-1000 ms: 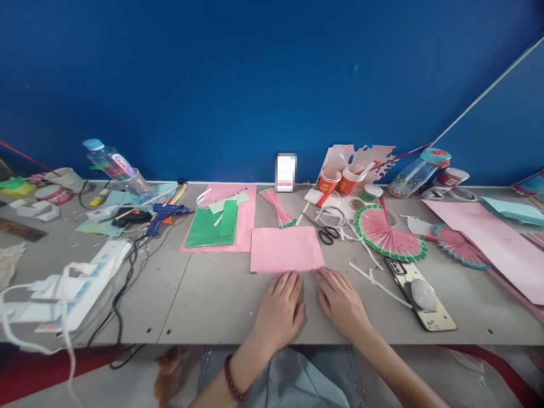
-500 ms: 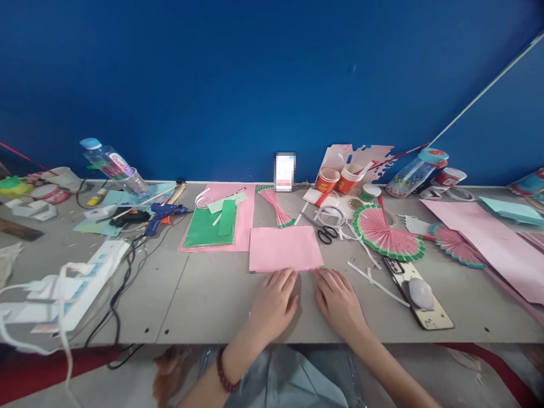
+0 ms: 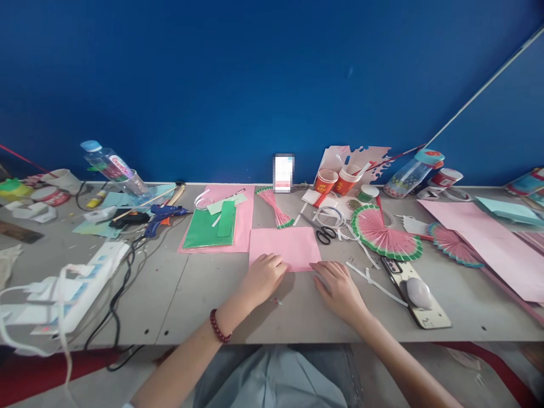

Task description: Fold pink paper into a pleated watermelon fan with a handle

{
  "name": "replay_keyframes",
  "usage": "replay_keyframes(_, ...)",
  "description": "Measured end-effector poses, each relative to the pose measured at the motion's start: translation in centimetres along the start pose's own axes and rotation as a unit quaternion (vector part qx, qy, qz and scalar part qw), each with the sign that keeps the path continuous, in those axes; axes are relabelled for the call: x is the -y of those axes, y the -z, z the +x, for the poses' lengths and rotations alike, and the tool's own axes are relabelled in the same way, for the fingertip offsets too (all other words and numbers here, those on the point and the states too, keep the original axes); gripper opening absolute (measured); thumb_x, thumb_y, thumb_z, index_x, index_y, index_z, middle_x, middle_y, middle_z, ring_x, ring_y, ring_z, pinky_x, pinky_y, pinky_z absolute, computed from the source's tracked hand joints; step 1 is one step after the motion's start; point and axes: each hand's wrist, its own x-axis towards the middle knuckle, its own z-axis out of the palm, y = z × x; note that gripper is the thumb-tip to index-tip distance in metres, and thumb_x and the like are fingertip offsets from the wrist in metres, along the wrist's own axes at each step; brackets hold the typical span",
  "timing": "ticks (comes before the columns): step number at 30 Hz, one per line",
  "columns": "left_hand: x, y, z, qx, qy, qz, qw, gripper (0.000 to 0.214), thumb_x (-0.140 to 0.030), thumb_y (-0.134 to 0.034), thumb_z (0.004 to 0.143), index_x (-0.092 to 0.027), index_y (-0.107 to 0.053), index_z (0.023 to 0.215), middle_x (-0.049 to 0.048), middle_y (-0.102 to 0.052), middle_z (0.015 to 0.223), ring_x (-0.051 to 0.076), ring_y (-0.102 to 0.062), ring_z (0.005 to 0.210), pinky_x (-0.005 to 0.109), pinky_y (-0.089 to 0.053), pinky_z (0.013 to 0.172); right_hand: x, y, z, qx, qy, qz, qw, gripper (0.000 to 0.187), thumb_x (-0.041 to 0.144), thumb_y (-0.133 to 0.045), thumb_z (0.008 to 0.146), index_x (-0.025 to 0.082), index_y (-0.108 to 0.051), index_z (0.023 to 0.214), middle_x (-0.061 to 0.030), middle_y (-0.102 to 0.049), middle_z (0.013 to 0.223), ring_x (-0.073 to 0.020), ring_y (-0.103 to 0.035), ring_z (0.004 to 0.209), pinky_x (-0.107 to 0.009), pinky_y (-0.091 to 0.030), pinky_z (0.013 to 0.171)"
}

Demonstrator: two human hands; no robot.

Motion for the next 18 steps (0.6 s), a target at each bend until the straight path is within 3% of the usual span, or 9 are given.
replay_keyframes(5,-0.2,0.5,-0.1,-0.003,0.036,-0.08,0.996,0.02,-0.011,-0.046,0.085,-0.019,-0.064,0.09,0.0036,-0.061,0.085,0.018,-0.057,0.084,0.029,-0.043,0.073,0.0,2.3,3.6,0.044,0.026,0.112,0.992,0.026,0.023,-0.044,0.089,0.021,-0.061,0.107,-0.0091,-0.065,0.103,-0.0222,-0.056,0.098,-0.038,-0.044,0.085)
replay_keyframes(9,-0.4,2.2,-0.2,-0.003,0.038,-0.155,0.987,0.021,-0.01,-0.048,0.083,-0.02,-0.064,0.091,0.0025,-0.066,0.089,0.017,-0.059,0.084,0.029,-0.044,0.076,0.7,3.6,6.3,0.173,0.03,0.183,0.967,0.018,0.03,-0.052,0.083,0.02,-0.067,0.087,-0.0059,-0.067,0.086,-0.0183,-0.059,0.081,-0.031,-0.046,0.074)
replay_keyframes(14,-0.1,4.7,-0.3,-0.013,0.054,-0.173,0.983,0.022,-0.008,-0.048,0.083,-0.021,-0.064,0.088,0.0011,-0.067,0.091,0.016,-0.059,0.085,0.029,-0.043,0.079,1.4,2.9,8.0,0.285,0.02,0.266,0.921,0.018,0.032,-0.053,0.08,0.019,-0.065,0.076,-0.0002,-0.064,0.07,-0.0128,-0.053,0.063,-0.024,-0.041,0.059)
replay_keyframes(18,0.4,5.7,-0.5,-0.015,0.027,-0.157,0.987,0.021,-0.009,-0.048,0.083,-0.023,-0.062,0.09,0.0005,-0.065,0.093,0.016,-0.058,0.088,0.03,-0.043,0.082,1.5,1.8,8.3,0.329,-0.001,0.319,0.889,0.015,0.033,-0.056,0.078,0.02,-0.063,0.077,0.0027,-0.06,0.067,-0.0106,-0.048,0.06,-0.022,-0.037,0.055)
